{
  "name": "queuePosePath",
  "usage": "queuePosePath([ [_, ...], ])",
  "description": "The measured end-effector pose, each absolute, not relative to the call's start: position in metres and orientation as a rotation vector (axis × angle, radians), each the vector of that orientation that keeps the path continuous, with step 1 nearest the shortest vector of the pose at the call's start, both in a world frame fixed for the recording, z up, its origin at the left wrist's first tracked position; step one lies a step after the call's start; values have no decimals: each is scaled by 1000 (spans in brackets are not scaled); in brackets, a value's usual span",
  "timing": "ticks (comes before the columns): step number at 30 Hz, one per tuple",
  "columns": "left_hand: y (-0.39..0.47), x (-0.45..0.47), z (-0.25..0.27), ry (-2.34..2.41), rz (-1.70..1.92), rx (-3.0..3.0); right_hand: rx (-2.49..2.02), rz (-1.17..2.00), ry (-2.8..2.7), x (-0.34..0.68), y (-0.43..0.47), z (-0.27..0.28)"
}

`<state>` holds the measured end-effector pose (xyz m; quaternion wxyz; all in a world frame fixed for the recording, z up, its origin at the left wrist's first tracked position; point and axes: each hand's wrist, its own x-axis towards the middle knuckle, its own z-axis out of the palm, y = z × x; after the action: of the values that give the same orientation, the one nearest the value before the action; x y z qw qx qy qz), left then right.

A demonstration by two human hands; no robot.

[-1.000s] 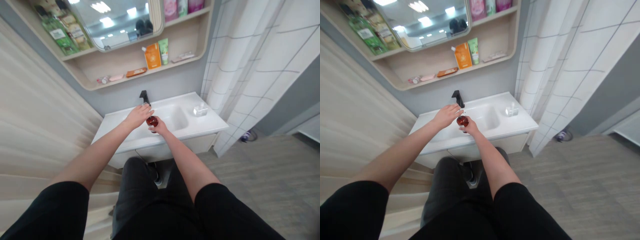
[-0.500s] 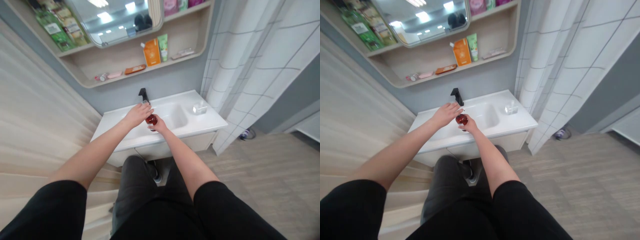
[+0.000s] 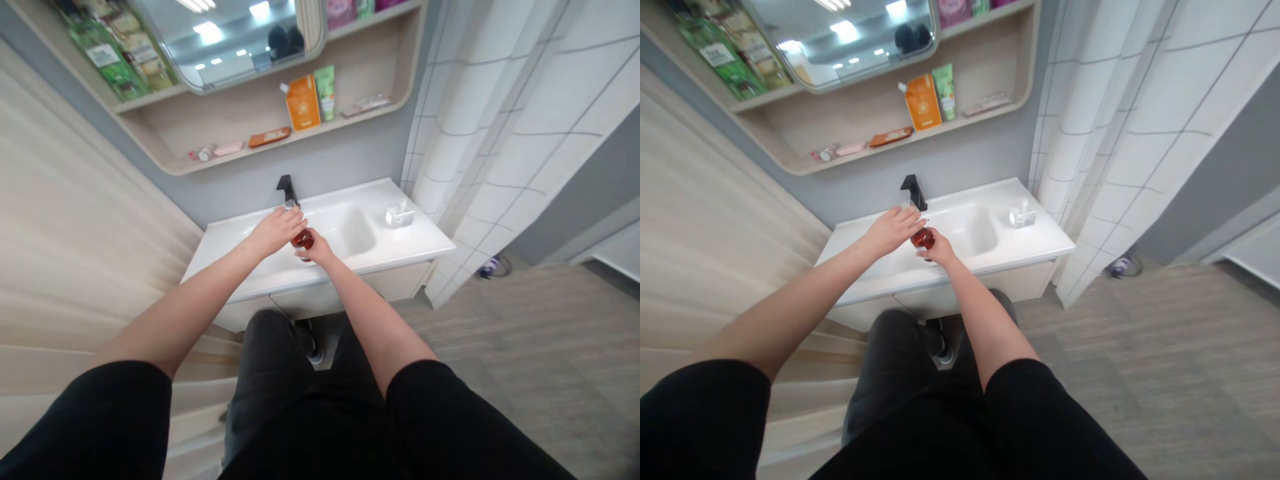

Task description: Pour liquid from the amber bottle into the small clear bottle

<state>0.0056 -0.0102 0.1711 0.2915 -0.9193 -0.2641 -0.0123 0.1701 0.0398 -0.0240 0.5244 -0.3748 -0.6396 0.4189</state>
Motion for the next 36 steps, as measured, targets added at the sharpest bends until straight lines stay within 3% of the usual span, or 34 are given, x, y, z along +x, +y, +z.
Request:
queuePosePath([
  [36, -12, 6, 170, -665, -56, -2459, -976, 931, -1603, 171, 39, -23],
])
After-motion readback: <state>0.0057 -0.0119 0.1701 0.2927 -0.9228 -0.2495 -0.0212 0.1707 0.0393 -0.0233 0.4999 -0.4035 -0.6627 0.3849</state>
